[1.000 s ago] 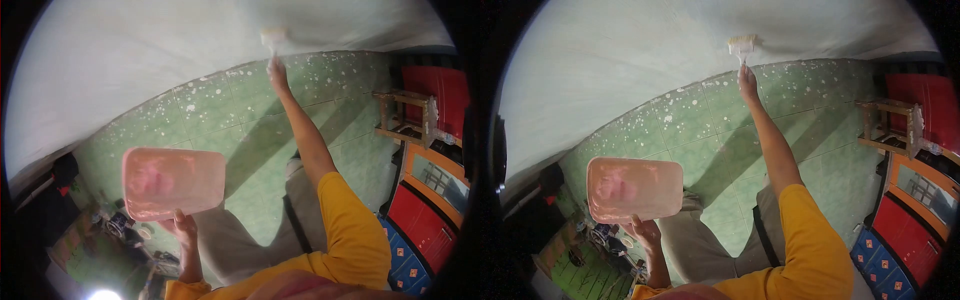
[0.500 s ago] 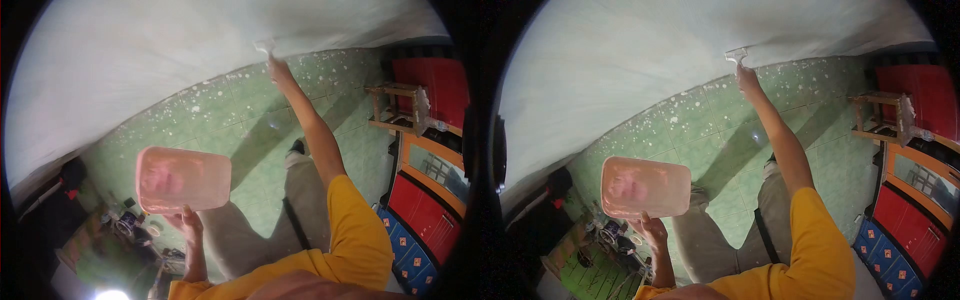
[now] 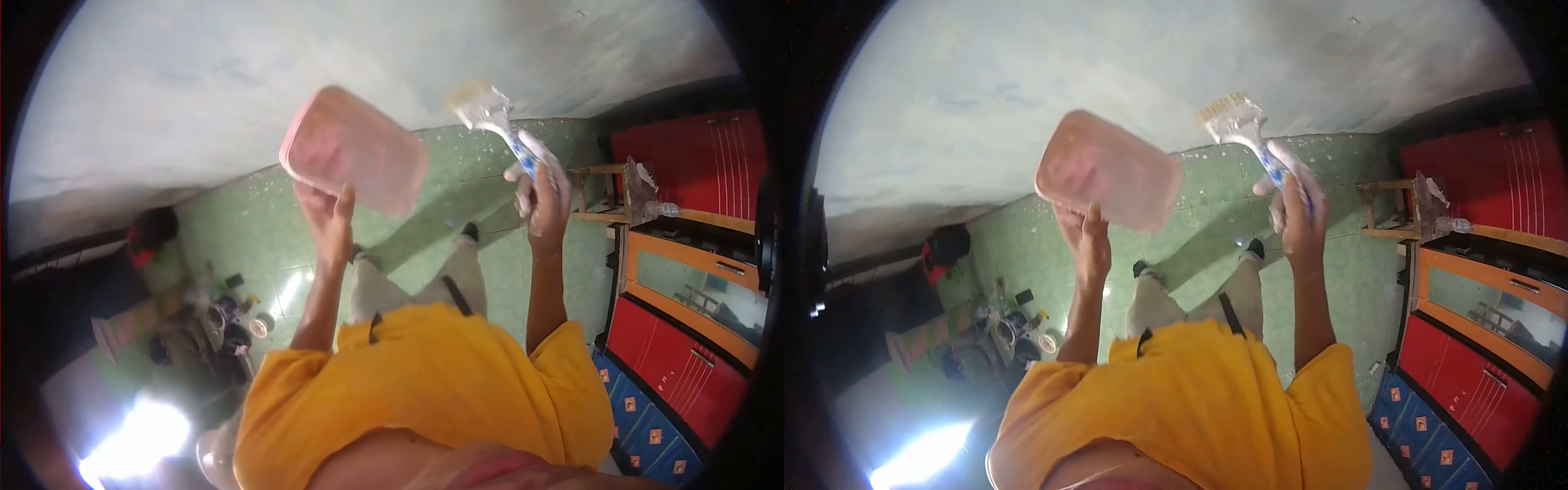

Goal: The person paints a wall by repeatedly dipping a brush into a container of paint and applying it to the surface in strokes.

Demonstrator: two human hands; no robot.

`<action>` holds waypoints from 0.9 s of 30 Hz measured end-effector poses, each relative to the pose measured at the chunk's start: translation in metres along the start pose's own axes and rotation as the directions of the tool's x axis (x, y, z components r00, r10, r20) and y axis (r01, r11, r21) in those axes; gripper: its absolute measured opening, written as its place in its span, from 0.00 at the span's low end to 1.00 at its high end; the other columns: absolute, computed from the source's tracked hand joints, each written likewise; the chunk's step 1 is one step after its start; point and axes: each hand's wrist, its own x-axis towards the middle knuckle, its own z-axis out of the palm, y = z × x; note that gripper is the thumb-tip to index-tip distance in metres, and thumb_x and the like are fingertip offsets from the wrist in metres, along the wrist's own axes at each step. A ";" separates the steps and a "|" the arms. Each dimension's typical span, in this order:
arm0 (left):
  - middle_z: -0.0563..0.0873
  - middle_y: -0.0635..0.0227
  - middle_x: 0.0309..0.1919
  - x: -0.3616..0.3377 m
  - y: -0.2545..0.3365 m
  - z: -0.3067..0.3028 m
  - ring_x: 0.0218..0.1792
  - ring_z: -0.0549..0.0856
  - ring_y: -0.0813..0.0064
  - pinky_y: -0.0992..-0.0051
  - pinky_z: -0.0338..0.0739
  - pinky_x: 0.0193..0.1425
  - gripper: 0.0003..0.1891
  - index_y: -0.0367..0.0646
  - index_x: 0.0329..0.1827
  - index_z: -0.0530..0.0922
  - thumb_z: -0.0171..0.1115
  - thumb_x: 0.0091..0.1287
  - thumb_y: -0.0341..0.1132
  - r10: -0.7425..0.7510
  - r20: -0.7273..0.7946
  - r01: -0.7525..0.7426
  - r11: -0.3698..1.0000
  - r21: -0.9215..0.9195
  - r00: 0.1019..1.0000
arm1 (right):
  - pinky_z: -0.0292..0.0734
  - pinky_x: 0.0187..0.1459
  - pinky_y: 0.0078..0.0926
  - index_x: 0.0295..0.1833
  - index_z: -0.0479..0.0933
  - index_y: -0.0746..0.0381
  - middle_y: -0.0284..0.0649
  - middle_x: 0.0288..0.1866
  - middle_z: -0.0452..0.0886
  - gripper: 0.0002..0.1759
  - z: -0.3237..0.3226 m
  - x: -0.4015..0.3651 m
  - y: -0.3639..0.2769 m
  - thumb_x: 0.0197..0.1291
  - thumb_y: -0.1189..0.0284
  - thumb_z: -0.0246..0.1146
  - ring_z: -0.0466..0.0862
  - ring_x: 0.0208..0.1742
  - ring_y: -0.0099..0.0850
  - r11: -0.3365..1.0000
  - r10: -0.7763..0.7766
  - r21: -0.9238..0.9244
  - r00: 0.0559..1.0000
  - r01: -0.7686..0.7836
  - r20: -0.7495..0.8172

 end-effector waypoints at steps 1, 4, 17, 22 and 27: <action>0.65 0.56 0.61 -0.007 0.016 0.005 0.62 0.67 0.64 0.64 0.63 0.65 0.40 0.36 0.67 0.54 0.65 0.58 0.43 0.006 0.007 -0.005 0.999 -0.050 1.000 | 0.55 0.16 0.13 0.47 0.74 0.67 0.36 0.29 0.79 0.15 -0.006 -0.022 -0.013 0.68 0.66 0.50 0.63 0.14 0.14 0.998 -0.058 0.028 0.998 0.059 -0.037; 0.65 0.57 0.60 -0.024 0.045 0.014 0.62 0.67 0.67 0.66 0.64 0.65 0.39 0.38 0.68 0.52 0.67 0.58 0.33 0.056 0.023 -0.050 0.980 -0.195 0.998 | 0.56 0.15 0.13 0.42 0.74 0.68 0.37 0.26 0.79 0.15 -0.011 -0.058 -0.040 0.66 0.66 0.51 0.66 0.14 0.16 0.959 -0.230 0.125 0.954 0.256 -0.191; 0.67 0.58 0.57 -0.081 0.065 0.017 0.55 0.72 0.73 0.70 0.71 0.57 0.40 0.38 0.67 0.51 0.68 0.56 0.33 0.256 0.046 -0.250 0.963 -0.096 0.966 | 0.69 0.20 0.23 0.36 0.67 0.70 0.40 0.23 0.75 0.09 0.030 -0.093 -0.044 0.59 0.77 0.61 0.75 0.18 0.25 0.690 -0.614 -0.388 0.778 0.612 0.135; 0.65 0.58 0.59 -0.084 0.067 0.025 0.59 0.69 0.71 0.67 0.69 0.60 0.39 0.38 0.67 0.51 0.67 0.57 0.31 0.232 0.024 -0.226 0.962 -0.151 0.972 | 0.65 0.19 0.22 0.27 0.71 0.65 0.34 0.16 0.72 0.11 0.035 -0.098 -0.029 0.61 0.73 0.58 0.71 0.15 0.22 0.833 -0.528 -0.280 0.837 0.478 -0.144; 0.63 0.58 0.61 -0.080 0.060 0.059 0.63 0.66 0.67 0.64 0.68 0.63 0.41 0.42 0.70 0.46 0.64 0.59 0.30 0.078 0.085 -0.059 0.977 -0.206 0.993 | 0.59 0.18 0.18 0.31 0.74 0.65 0.33 0.17 0.74 0.18 0.001 -0.105 -0.032 0.65 0.62 0.49 0.70 0.16 0.20 0.985 -0.163 -0.004 0.917 0.174 -0.364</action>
